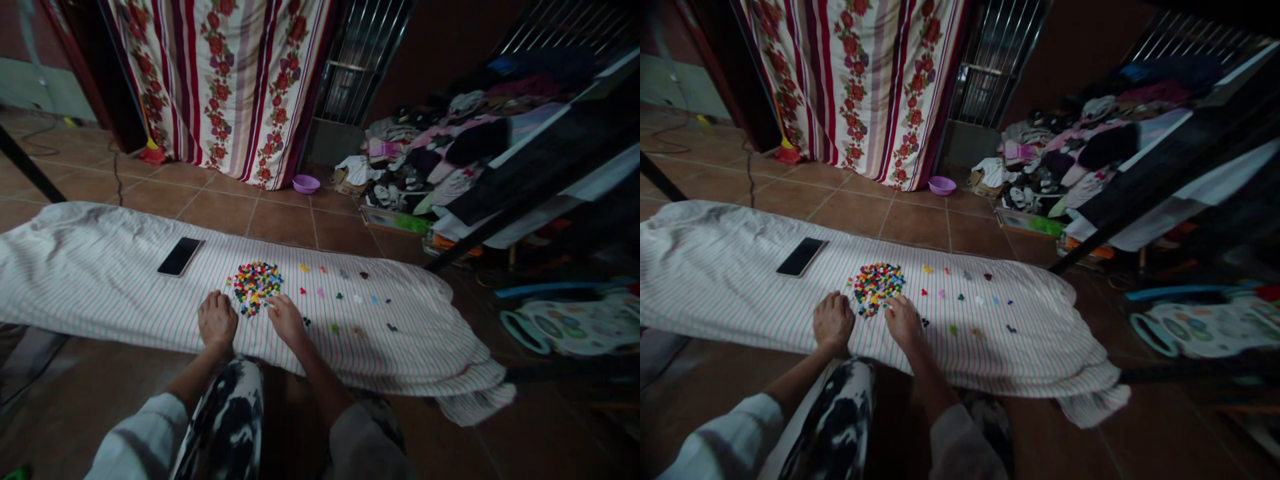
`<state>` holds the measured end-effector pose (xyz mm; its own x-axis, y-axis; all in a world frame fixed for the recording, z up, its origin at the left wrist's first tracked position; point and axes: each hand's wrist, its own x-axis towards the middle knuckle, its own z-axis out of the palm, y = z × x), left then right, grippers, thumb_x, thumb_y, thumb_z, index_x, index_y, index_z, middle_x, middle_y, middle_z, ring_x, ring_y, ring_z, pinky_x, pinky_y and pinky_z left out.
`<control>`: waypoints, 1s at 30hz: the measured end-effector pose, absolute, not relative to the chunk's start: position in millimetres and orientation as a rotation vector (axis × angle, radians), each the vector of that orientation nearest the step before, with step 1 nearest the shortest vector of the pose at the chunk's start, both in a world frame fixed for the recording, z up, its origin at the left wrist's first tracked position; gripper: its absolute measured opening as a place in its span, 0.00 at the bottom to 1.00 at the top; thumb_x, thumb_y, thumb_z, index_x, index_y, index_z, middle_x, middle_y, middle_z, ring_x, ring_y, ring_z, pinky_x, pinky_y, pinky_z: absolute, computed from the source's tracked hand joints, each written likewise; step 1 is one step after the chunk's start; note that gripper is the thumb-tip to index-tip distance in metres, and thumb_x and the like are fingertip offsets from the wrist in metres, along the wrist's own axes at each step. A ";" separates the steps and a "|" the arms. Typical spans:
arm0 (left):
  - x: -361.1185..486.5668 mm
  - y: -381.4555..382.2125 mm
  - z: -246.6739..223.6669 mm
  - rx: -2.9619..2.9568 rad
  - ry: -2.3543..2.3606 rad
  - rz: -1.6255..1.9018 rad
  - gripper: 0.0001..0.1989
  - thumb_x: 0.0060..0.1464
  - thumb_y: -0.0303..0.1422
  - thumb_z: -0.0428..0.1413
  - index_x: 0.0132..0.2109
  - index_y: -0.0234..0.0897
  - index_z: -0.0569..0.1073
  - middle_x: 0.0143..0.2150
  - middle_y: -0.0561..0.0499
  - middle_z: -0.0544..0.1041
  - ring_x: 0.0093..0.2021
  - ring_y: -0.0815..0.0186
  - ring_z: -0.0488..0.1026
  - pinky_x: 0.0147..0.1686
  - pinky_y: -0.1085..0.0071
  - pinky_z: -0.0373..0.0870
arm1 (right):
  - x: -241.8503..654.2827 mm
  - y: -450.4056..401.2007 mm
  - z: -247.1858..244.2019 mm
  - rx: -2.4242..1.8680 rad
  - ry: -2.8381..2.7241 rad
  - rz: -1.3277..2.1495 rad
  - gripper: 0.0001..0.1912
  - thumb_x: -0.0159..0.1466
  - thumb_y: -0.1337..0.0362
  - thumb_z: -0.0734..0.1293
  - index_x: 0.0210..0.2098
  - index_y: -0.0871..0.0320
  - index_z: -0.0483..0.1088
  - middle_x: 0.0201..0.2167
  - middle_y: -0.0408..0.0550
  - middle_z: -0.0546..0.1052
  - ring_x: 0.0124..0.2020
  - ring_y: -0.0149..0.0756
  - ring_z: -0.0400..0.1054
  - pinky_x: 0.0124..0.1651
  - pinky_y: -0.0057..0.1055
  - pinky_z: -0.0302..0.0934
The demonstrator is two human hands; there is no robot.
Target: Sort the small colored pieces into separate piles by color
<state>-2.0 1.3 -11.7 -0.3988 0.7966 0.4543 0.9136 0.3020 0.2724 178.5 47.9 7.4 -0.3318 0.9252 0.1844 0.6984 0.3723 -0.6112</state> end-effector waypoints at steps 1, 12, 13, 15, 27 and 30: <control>-1.9 1.2 -11.7 -1.571 -2.333 -0.733 0.10 0.57 0.27 0.49 0.43 0.33 0.73 0.52 0.40 0.75 0.55 0.53 0.68 0.53 0.58 0.63 | 173.2 47.3 8.9 -1.405 -2.157 0.584 0.15 0.62 0.68 0.62 0.46 0.53 0.75 0.42 0.49 0.75 0.40 0.34 0.70 0.45 0.29 0.64; -2.3 0.2 -9.6 -1.596 -2.377 -0.793 0.11 0.56 0.27 0.49 0.44 0.32 0.73 0.53 0.38 0.74 0.57 0.53 0.66 0.54 0.57 0.61 | 149.5 51.7 3.6 -1.523 -2.205 0.541 0.16 0.63 0.71 0.61 0.47 0.53 0.74 0.44 0.50 0.73 0.47 0.37 0.68 0.50 0.31 0.62; -2.1 0.2 -9.0 -1.596 -2.383 -0.802 0.11 0.56 0.27 0.49 0.44 0.33 0.73 0.53 0.38 0.74 0.57 0.53 0.66 0.54 0.57 0.61 | 149.4 52.0 2.6 -1.513 -2.192 0.545 0.16 0.62 0.71 0.61 0.46 0.53 0.74 0.44 0.50 0.73 0.47 0.37 0.68 0.50 0.32 0.62; -1.7 0.1 -7.8 -1.595 -2.396 -0.819 0.11 0.56 0.27 0.49 0.44 0.33 0.73 0.53 0.38 0.74 0.57 0.53 0.66 0.54 0.57 0.61 | 149.9 52.9 1.3 -1.483 -2.167 0.552 0.14 0.62 0.71 0.62 0.43 0.54 0.74 0.43 0.50 0.74 0.46 0.38 0.68 0.50 0.32 0.63; -1.5 -0.6 -8.4 -1.603 -2.392 -0.830 0.12 0.56 0.27 0.49 0.44 0.33 0.73 0.53 0.37 0.73 0.57 0.52 0.65 0.55 0.55 0.61 | 161.7 50.6 -4.3 -1.431 -1.823 0.775 0.10 0.62 0.65 0.62 0.41 0.52 0.73 0.36 0.42 0.79 0.37 0.33 0.73 0.43 0.29 0.66; -1.7 -0.4 -9.2 -1.599 -2.379 -0.825 0.11 0.55 0.27 0.49 0.43 0.33 0.73 0.53 0.38 0.73 0.57 0.53 0.66 0.54 0.56 0.61 | 167.6 47.8 -5.9 -1.408 -1.739 0.847 0.10 0.62 0.63 0.63 0.41 0.52 0.73 0.34 0.41 0.80 0.36 0.33 0.74 0.42 0.30 0.67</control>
